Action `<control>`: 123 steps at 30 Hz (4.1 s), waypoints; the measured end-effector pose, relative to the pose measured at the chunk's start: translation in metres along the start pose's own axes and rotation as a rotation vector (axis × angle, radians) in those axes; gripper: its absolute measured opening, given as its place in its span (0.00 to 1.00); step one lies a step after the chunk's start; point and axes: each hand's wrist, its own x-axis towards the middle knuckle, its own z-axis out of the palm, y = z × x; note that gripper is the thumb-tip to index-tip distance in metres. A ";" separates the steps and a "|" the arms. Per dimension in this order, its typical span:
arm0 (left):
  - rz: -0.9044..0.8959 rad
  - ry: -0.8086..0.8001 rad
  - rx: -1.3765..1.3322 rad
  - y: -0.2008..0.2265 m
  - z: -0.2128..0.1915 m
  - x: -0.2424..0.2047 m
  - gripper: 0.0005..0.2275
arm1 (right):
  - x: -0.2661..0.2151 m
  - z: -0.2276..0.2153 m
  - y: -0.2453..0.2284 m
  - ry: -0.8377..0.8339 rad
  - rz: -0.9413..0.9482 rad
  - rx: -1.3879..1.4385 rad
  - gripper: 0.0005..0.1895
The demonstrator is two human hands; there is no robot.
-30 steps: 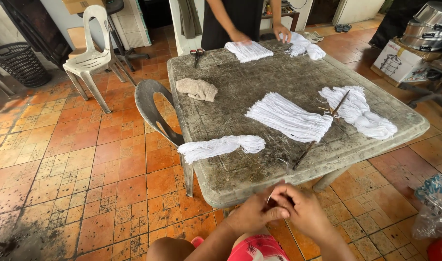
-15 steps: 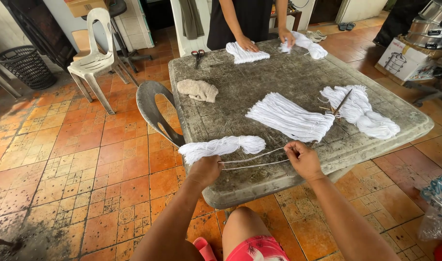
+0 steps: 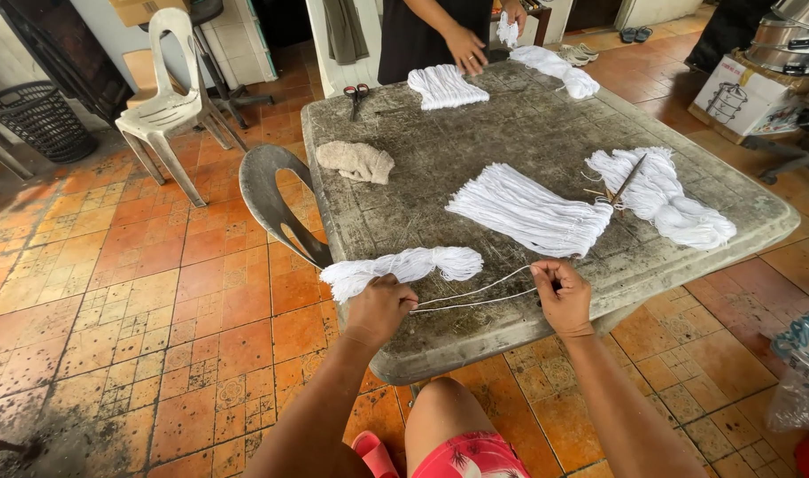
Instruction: Tying multiple bundles of white thread onto a single long string to create a continuous chain.
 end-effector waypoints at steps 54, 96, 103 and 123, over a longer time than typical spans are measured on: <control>-0.408 -0.674 0.183 -0.034 -0.028 0.048 0.26 | 0.016 -0.052 -0.155 -0.013 0.132 0.042 0.25; 0.027 0.200 -1.181 0.088 -0.045 -0.119 0.02 | -0.079 0.037 -0.181 -0.298 0.370 0.843 0.06; 0.203 0.134 -0.972 0.093 -0.053 -0.122 0.07 | -0.099 0.057 -0.186 -0.586 1.058 1.420 0.15; 0.069 0.298 -1.137 0.092 -0.052 -0.122 0.01 | -0.070 0.040 -0.227 -0.345 0.096 0.469 0.06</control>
